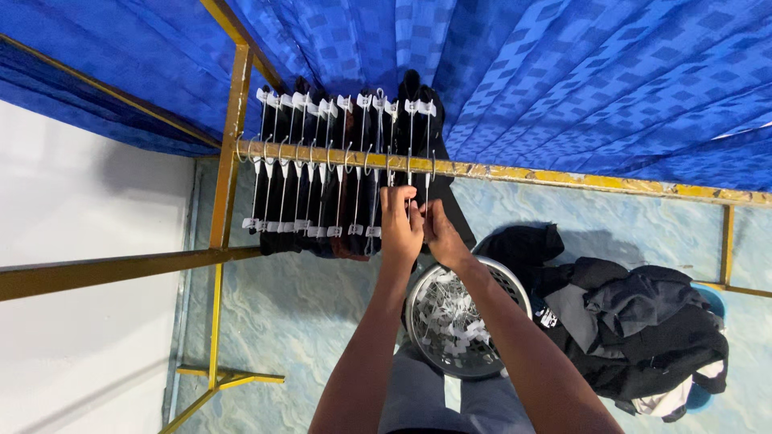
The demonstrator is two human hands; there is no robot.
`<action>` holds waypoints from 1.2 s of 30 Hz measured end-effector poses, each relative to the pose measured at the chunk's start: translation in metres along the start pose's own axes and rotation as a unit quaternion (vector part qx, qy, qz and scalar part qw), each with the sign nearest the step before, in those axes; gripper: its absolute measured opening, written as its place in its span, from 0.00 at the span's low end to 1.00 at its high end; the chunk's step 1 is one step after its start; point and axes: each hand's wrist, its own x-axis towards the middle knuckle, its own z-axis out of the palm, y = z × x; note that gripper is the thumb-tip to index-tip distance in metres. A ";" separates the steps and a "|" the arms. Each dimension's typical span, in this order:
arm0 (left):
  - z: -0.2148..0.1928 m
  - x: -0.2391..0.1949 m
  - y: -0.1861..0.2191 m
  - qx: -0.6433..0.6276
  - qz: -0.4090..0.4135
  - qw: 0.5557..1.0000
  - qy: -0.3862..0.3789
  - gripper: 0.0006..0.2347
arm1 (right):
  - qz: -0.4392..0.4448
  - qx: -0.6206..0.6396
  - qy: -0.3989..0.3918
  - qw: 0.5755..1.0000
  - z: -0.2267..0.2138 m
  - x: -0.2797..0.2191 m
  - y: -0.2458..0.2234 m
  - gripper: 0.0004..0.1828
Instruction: The person picks up dark garments from a pile, places them on white plastic hangers, and hangs them on a gold metal clothing rack. The person repeats this process for several items.
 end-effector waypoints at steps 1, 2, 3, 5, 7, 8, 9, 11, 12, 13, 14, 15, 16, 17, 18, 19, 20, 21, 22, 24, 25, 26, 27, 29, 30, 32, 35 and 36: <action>-0.001 -0.002 -0.002 -0.033 -0.045 0.998 -0.018 0.09 | 0.021 0.001 0.005 1.000 0.001 0.000 -0.001 0.09; 0.000 -0.002 -0.005 -0.066 -0.088 0.993 -0.036 0.09 | 0.015 -0.008 0.008 1.000 -0.001 -0.001 -0.003 0.09; 0.000 -0.003 -0.009 -0.023 -0.059 0.997 -0.041 0.09 | 0.008 -0.018 0.010 1.000 -0.003 -0.002 -0.005 0.09; 0.000 -0.007 -0.016 0.062 -0.002 0.997 -0.051 0.08 | -0.005 -0.025 0.018 1.000 -0.004 -0.004 -0.009 0.11; 0.004 -0.013 -0.024 0.119 0.054 0.991 -0.038 0.09 | -0.019 -0.020 0.032 0.999 -0.006 -0.005 -0.011 0.13; 0.005 -0.014 -0.027 0.148 0.082 0.985 -0.031 0.09 | -0.020 -0.035 0.042 0.998 -0.006 -0.006 -0.012 0.12; 0.005 -0.017 -0.030 0.144 0.070 0.987 -0.033 0.10 | -0.020 -0.049 0.053 0.997 -0.006 -0.007 -0.013 0.12; 0.008 -0.018 -0.034 0.133 0.048 0.989 -0.034 0.10 | -0.006 -0.065 0.069 0.996 -0.009 -0.008 -0.014 0.12; 0.008 -0.019 -0.034 0.132 0.043 0.989 -0.040 0.11 | 0.010 -0.064 0.072 0.995 -0.009 -0.009 -0.015 0.12; 0.008 -0.019 -0.033 0.132 0.039 0.989 -0.045 0.11 | 0.026 -0.063 0.075 0.995 -0.010 -0.011 -0.016 0.12; 0.006 -0.018 -0.031 0.132 0.035 0.989 -0.049 0.11 | 0.049 -0.060 0.067 0.995 -0.009 -0.011 -0.018 0.11; 0.004 -0.017 -0.028 0.138 0.040 0.989 -0.039 0.11 | 0.073 -0.058 0.059 0.994 -0.007 -0.012 -0.020 0.11; 0.003 -0.016 -0.022 0.142 0.046 0.988 -0.031 0.11 | 0.098 -0.056 0.053 0.992 -0.008 -0.013 -0.024 0.11; 0.002 -0.016 -0.016 0.147 0.052 0.988 -0.023 0.11 | 0.072 -0.071 0.058 0.993 -0.010 -0.014 -0.028 0.12; 0.001 -0.016 -0.009 0.125 0.036 0.991 -0.014 0.10 | 0.046 -0.086 0.062 0.993 -0.011 -0.016 -0.033 0.12; 0.000 -0.017 -0.001 0.103 0.021 0.994 -0.006 0.09 | 0.020 -0.102 0.066 0.992 -0.011 -0.018 -0.039 0.13; -0.001 -0.015 0.006 0.081 0.008 0.997 0.003 0.09 | 0.004 -0.128 0.084 0.988 -0.012 -0.019 -0.048 0.14; -0.002 -0.012 0.014 0.071 0.012 0.997 0.015 0.10 | -0.013 -0.154 0.101 0.983 -0.013 -0.022 -0.058 0.16; -0.003 -0.009 0.021 0.062 0.015 0.998 0.027 0.10 | -0.029 -0.180 0.118 0.976 -0.014 -0.026 -0.069 0.17; -0.005 -0.001 0.032 0.068 0.033 0.996 0.048 0.13 | -0.123 -0.281 0.169 0.937 -0.020 -0.033 -0.093 0.15; -0.007 0.006 0.036 0.083 0.047 0.994 0.058 0.14 | -0.170 -0.329 0.194 0.908 -0.024 -0.035 -0.106 0.15; -0.009 0.012 0.039 0.098 0.061 0.991 0.069 0.16 | -0.189 -0.363 0.208 0.888 -0.029 -0.035 -0.118 0.18; -0.010 0.018 0.042 0.115 0.073 0.989 0.065 0.17 | -0.207 -0.396 0.222 0.867 -0.036 -0.030 -0.131 0.22; -0.013 0.026 0.044 0.150 0.093 0.983 0.057 0.19 | -0.233 -0.423 0.207 0.851 -0.046 -0.017 -0.150 0.27; -0.014 0.030 0.045 0.168 0.092 0.980 0.059 0.18 | -0.241 -0.419 0.184 0.856 -0.053 -0.008 -0.157 0.30; -0.016 0.037 0.045 0.204 0.091 0.973 0.062 0.17 | -0.248 -0.427 0.152 0.857 -0.062 0.006 -0.166 0.30; -0.017 0.043 0.042 0.206 0.099 0.972 0.064 0.14 | -0.241 -0.448 0.136 0.850 -0.062 0.018 -0.166 0.26; -0.017 0.043 0.041 0.199 0.103 0.973 0.056 0.14 | -0.239 -0.449 0.140 0.849 -0.061 0.020 -0.164 0.25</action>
